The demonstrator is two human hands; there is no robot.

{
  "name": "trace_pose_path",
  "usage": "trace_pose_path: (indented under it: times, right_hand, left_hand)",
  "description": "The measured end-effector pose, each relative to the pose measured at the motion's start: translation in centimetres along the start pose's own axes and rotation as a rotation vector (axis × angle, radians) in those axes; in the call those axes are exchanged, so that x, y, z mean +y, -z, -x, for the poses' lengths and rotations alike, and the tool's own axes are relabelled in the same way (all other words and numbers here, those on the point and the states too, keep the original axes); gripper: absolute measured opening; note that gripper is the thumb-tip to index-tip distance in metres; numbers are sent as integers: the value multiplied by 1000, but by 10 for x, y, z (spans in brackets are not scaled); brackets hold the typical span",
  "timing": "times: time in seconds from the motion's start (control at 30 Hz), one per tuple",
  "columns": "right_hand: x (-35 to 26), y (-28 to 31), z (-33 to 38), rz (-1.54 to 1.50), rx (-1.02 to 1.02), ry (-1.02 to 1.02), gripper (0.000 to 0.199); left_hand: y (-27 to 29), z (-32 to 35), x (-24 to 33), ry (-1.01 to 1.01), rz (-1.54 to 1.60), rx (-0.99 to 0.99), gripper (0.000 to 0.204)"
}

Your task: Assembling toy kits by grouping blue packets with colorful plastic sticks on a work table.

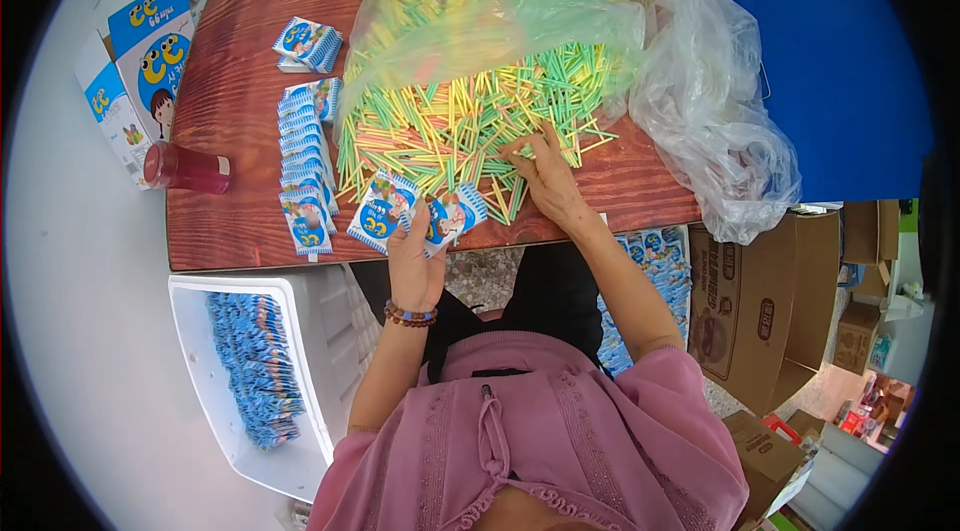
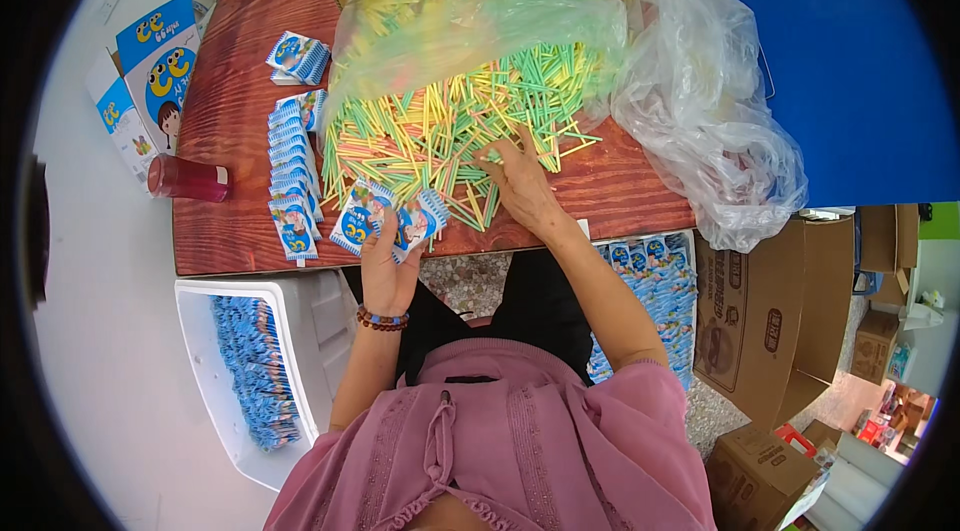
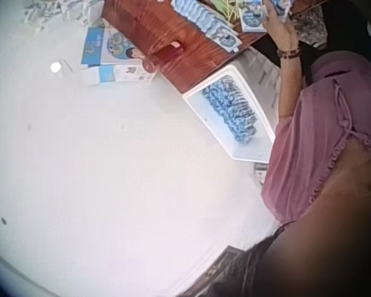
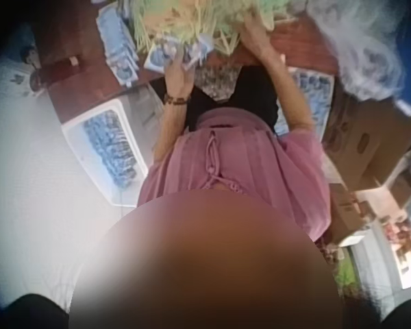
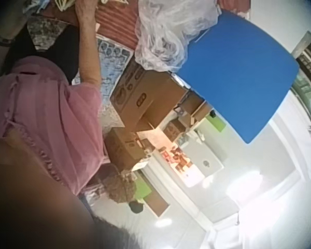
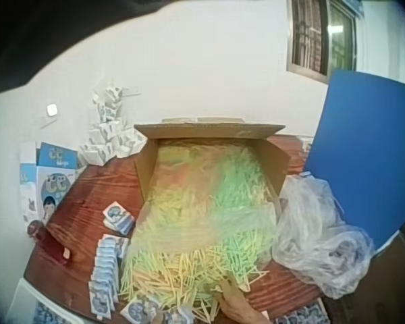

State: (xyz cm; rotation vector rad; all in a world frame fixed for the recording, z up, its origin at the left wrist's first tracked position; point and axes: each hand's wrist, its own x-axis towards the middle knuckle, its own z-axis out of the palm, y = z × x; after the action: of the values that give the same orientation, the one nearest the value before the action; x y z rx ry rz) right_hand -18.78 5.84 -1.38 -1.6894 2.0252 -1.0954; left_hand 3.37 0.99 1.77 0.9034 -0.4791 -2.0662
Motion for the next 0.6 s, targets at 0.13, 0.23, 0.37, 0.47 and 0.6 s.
trace_pose_path:
  times: [0.13, 0.23, 0.37, 0.47, 0.6]
  right_hand:
    - [-17, 7, -8, -1081, 290, -208, 10]
    - [-56, 23, -17, -1569, 370, -136, 12]
    - [-80, 18, -15, -1551, 466, -23, 16]
    - [-97, 12, -13, -1541, 526, 10, 17]
    - [-113, 3, -14, -1489, 610, 22, 15]
  left_hand:
    - [-3, -9, -6, 15, 9, -64, 16]
    - [-7, -16, -12, 50, 28, -109, 17]
    - [-17, -21, -22, 74, 56, -157, 17]
    - [-20, -21, -23, 69, 42, -144, 20]
    - [-30, -15, -22, 43, 41, -127, 22]
